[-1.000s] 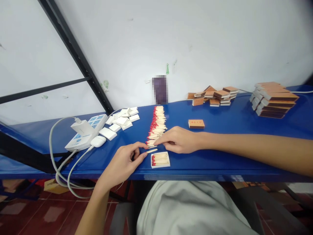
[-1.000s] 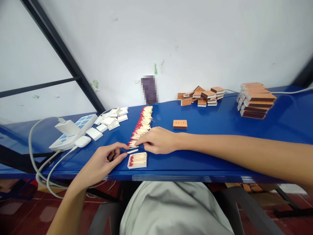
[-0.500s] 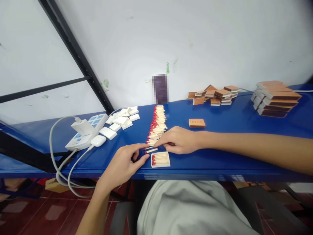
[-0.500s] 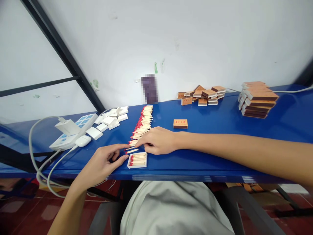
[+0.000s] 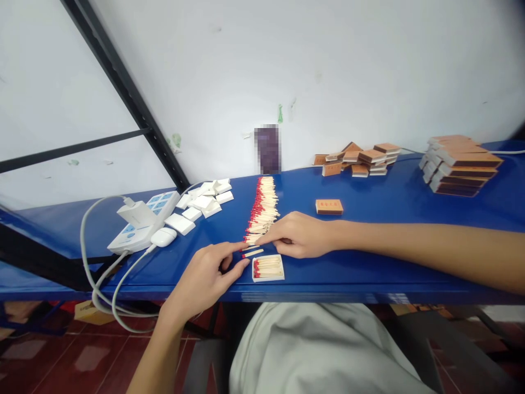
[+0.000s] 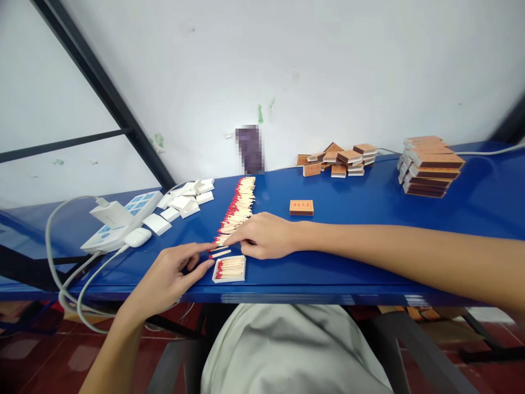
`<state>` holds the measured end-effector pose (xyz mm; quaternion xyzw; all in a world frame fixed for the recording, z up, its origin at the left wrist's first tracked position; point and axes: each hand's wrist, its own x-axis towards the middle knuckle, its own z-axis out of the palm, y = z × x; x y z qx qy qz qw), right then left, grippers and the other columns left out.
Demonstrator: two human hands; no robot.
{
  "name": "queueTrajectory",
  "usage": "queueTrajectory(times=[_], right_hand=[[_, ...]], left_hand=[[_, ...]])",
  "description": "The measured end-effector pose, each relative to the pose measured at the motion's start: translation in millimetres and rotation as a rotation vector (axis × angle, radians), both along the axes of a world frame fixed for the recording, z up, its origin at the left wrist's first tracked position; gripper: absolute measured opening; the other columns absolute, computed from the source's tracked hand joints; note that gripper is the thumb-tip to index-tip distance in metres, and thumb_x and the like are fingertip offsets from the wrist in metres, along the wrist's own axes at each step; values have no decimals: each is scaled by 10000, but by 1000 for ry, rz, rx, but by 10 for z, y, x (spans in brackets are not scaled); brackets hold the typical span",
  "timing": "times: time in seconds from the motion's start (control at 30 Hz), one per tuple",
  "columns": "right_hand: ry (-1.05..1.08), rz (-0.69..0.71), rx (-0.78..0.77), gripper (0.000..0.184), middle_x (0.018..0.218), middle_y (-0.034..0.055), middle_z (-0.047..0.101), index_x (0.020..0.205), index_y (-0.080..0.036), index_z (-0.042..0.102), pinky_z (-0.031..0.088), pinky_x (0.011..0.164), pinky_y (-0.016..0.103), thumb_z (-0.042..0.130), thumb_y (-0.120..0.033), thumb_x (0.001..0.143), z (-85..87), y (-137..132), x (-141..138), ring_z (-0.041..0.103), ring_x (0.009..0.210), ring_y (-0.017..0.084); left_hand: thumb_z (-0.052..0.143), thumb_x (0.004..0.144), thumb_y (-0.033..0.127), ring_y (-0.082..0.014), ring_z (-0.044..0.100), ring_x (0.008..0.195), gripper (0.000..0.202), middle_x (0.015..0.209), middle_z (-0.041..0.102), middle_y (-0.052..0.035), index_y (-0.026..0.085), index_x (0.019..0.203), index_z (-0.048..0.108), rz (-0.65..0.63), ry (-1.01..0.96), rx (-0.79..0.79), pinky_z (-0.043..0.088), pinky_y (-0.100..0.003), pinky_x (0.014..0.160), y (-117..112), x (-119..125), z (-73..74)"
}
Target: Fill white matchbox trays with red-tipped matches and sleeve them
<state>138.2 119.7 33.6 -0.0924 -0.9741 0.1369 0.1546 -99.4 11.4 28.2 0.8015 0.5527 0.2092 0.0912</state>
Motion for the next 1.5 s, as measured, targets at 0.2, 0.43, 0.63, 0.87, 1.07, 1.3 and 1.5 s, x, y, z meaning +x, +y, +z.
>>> queueTrajectory(times=[0.2, 0.43, 0.63, 0.87, 1.07, 1.3, 1.5], right_hand=[[-5, 0, 21, 472, 1074, 40, 754, 1250, -209, 682, 454, 725, 262, 470, -93, 845, 8, 0, -2, 673, 838, 169], [-9, -7, 10, 476, 1051, 41, 757, 1251, -222, 682, 450, 715, 262, 480, -99, 839, 7, 1, -20, 666, 825, 166], [-3, -9, 4, 466, 1077, 43, 753, 1231, -206, 693, 457, 742, 261, 476, -92, 835, -26, 13, -20, 672, 853, 167], [15, -6, -11, 485, 1067, 36, 756, 1241, -214, 690, 465, 761, 264, 469, -73, 833, 2, -13, -17, 678, 859, 164], [30, 6, -8, 492, 1081, 45, 753, 1228, -191, 696, 468, 774, 262, 460, -60, 817, -2, -7, -16, 678, 876, 169], [10, 4, 6, 473, 987, 51, 761, 1226, -201, 703, 449, 718, 255, 479, -68, 832, 18, -16, -14, 659, 789, 159], [16, 0, 0, 471, 1045, 48, 758, 1212, -187, 705, 457, 769, 262, 468, -66, 823, 9, -13, -19, 672, 863, 171]], left_hand=[[511, 990, 408, -133, 461, 583, 342, 634, 493, 42, 236, 1241, 668, -3, 2, -2, 337, -251, 583, -4, 3, 5], [501, 991, 394, -128, 476, 589, 332, 660, 538, 40, 247, 1241, 662, 11, 3, -2, 354, -251, 600, -14, 12, 4], [506, 992, 404, -139, 483, 609, 320, 650, 524, 41, 239, 1212, 669, 17, 29, 1, 354, -257, 621, -13, 13, 8], [522, 985, 399, -146, 480, 619, 309, 652, 504, 41, 227, 1192, 673, 12, 30, -2, 350, -263, 629, -21, -1, 6], [528, 986, 400, -145, 474, 623, 300, 659, 484, 44, 235, 1193, 668, 4, 25, -20, 351, -264, 643, -23, -19, -4], [533, 985, 415, -140, 472, 627, 321, 663, 483, 46, 234, 1213, 668, 5, 22, -24, 351, -262, 646, 4, -18, -8], [535, 986, 406, -141, 473, 629, 322, 665, 489, 44, 239, 1228, 667, -1, 23, -24, 348, -261, 642, -3, -26, -6]])
